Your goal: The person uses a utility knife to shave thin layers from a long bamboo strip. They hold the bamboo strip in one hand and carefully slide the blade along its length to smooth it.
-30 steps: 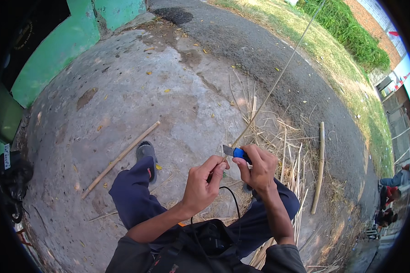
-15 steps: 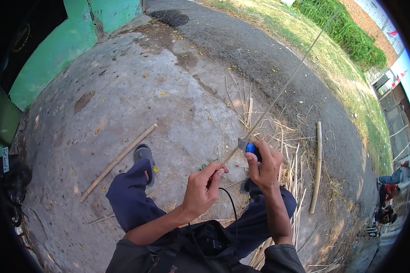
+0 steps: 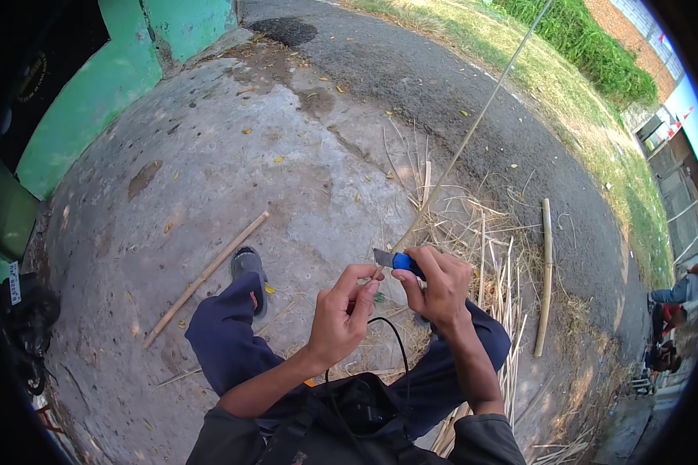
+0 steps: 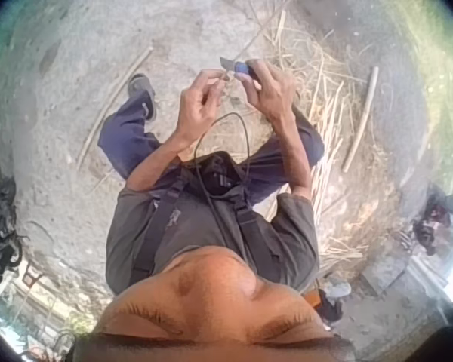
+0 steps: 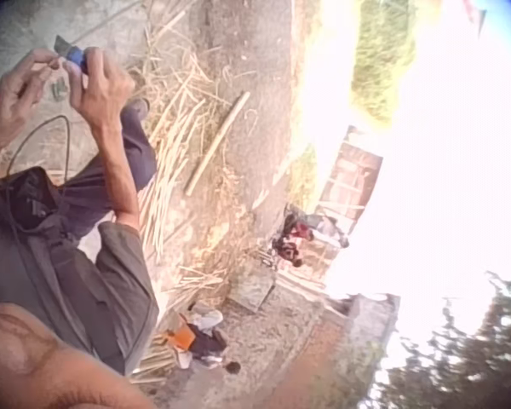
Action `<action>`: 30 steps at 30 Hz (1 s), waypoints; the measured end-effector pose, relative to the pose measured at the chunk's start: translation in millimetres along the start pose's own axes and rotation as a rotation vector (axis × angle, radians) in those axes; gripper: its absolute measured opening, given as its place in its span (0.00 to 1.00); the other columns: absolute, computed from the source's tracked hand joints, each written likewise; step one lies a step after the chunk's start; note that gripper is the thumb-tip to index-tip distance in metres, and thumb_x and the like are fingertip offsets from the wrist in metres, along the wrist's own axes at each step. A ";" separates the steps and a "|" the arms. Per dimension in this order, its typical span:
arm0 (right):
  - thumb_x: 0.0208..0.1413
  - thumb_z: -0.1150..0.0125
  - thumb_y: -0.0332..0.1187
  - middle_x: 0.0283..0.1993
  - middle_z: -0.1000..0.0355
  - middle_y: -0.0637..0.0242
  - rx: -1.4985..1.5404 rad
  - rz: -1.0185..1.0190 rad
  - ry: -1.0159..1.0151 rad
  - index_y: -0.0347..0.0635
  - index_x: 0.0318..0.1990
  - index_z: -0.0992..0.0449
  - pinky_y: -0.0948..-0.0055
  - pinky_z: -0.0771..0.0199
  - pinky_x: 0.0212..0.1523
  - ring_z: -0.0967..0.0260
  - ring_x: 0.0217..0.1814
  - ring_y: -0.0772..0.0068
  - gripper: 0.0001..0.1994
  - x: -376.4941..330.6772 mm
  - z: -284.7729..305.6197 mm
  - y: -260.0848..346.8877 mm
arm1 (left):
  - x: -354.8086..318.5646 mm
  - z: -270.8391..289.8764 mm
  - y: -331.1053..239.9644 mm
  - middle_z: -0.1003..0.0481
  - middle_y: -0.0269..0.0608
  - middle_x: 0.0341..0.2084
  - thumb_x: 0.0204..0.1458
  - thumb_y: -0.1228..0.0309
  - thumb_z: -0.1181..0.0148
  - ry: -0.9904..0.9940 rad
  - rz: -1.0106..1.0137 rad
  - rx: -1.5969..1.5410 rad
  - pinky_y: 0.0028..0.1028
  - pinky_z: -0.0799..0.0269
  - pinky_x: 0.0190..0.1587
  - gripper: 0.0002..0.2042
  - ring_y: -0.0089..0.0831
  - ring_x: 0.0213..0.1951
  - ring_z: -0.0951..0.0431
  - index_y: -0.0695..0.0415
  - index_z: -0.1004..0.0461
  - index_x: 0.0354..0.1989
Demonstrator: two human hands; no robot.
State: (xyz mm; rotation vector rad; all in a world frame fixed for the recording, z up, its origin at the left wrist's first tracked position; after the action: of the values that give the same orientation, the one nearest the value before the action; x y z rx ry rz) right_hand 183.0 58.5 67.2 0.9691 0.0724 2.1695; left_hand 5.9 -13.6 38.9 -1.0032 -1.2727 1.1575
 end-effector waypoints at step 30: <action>0.66 0.30 0.29 0.44 0.16 0.59 1.120 -0.785 0.131 0.31 0.47 0.17 0.68 0.21 0.53 0.19 0.48 0.73 0.09 -7.8 -18.9 -17.7 | 0.5 -6.2 17.1 0.29 0.31 0.27 0.76 0.66 0.54 0.235 0.145 -0.160 0.18 0.43 0.24 0.11 0.11 0.23 0.38 0.60 0.29 0.50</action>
State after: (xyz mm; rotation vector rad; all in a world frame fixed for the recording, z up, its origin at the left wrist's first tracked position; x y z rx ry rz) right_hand 184.7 70.6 43.1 1.0729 1.5682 1.3364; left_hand 10.7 -9.8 21.8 -1.3277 -1.1316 1.0232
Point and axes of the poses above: each hand's wrist, its own x-axis towards the middle knuckle, its own z-axis out of the back of the hand, y = z × x, the point moved 2 cm from there along x, towards the middle knuckle
